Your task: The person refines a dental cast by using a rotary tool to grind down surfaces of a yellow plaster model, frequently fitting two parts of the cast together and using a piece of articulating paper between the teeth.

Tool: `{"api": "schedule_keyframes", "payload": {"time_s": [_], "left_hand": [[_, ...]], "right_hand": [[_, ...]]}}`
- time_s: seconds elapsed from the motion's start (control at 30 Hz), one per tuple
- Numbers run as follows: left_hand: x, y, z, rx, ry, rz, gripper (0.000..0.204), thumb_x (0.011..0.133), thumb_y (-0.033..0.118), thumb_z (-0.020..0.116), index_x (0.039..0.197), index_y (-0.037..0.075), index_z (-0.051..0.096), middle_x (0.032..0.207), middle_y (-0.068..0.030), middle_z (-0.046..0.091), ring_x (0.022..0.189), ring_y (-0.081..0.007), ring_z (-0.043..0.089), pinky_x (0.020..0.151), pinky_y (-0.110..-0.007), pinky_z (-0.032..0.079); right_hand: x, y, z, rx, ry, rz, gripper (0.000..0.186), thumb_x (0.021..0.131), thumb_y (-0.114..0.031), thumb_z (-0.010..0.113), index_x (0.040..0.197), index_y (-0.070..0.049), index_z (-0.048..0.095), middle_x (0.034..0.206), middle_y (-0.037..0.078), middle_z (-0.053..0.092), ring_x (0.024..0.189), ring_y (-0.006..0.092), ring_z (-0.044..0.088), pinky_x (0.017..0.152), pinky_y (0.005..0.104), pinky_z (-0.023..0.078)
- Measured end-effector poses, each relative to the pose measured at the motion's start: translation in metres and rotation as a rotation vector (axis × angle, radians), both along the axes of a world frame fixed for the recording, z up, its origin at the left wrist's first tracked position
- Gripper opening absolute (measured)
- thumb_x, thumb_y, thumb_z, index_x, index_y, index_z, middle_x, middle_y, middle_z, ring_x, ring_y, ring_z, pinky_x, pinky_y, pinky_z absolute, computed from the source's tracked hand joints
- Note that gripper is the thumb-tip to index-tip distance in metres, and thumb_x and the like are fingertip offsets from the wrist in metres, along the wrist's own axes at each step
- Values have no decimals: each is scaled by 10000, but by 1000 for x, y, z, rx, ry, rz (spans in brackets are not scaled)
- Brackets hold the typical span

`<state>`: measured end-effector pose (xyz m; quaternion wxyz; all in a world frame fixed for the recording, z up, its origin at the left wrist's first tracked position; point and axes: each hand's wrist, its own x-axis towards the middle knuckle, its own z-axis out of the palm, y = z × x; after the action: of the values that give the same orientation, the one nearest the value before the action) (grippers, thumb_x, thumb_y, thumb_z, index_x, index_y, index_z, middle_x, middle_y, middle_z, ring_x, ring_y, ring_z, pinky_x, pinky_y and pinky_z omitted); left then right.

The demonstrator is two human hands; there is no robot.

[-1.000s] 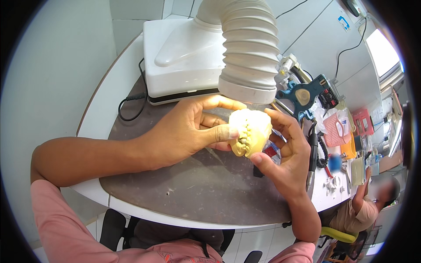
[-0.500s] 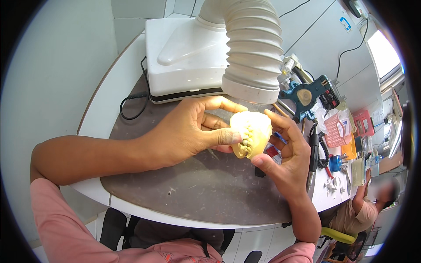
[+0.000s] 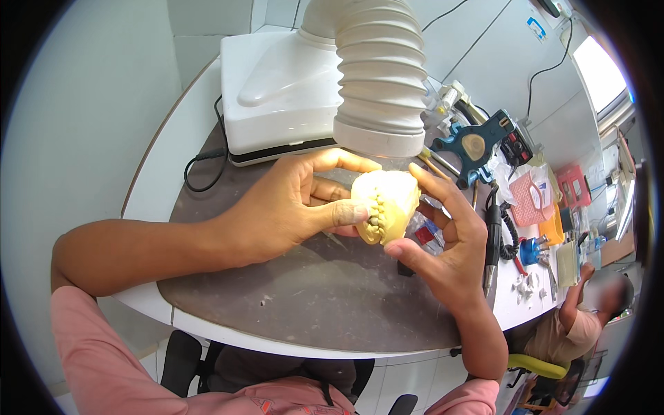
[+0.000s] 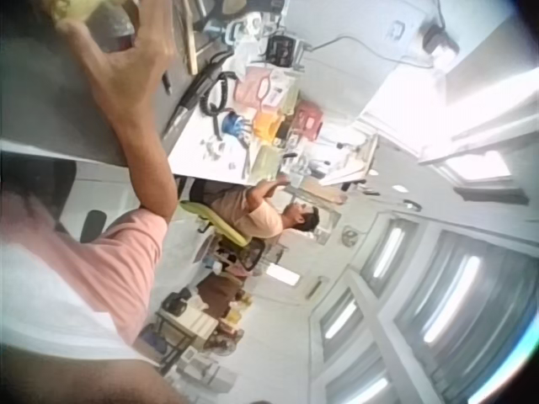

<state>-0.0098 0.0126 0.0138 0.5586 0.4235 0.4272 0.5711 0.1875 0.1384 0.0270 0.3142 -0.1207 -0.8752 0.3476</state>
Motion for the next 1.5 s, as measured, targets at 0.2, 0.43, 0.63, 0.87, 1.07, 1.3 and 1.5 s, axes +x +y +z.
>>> {"api": "schedule_keyframes", "payload": {"time_s": [0.2,0.43,0.63,0.87,1.07,1.3,1.5], "left_hand": [[-1,1,0,9,2,-23,536,967,114,601,1436,24,357,1218,-182,614,1079,-197,634,955,-330,533],[-3,1,-3,6,-49,-39,567,989,108,552,1475,43,268,1337,-236,531,1172,-262,606,1042,-383,488],[-5,4,-10,104,-18,6,567,992,114,547,1458,41,233,1353,-237,518,1203,-262,584,1042,-379,481],[-3,0,0,71,15,-14,536,985,115,564,1428,33,274,1336,-222,532,1178,-248,596,1025,-375,489],[5,1,-6,100,-35,-10,445,965,82,595,1355,45,383,1169,-149,625,1060,-168,634,937,-302,526],[1,0,-3,56,-17,-31,529,949,54,606,1401,26,334,1252,-188,578,1149,-202,598,977,-340,529],[2,0,-2,35,-26,-6,514,945,50,612,1387,14,351,1197,-182,599,1110,-190,612,949,-329,542]], "right_hand": [[3,-1,5,-70,30,-32,737,719,-172,861,1330,52,514,1265,159,575,1156,230,597,973,356,524],[12,5,14,-115,120,-118,721,737,-146,827,1346,56,496,1275,152,569,1186,221,576,1008,356,487],[18,6,31,-33,-135,-160,692,728,-135,806,1323,55,509,1259,146,579,1170,217,585,999,351,491],[14,1,20,-71,79,-98,691,706,-125,822,1305,40,520,1248,153,581,1175,218,581,987,351,503],[6,-5,12,6,-5,-55,685,688,-181,868,1258,38,557,1207,157,592,1105,226,621,923,350,550],[3,-5,8,55,8,-56,693,678,-226,887,1231,42,566,1150,156,611,1042,225,640,878,345,570],[2,-5,8,60,5,-51,705,677,-245,893,1228,50,565,1135,160,612,1036,229,644,873,349,573]]}}
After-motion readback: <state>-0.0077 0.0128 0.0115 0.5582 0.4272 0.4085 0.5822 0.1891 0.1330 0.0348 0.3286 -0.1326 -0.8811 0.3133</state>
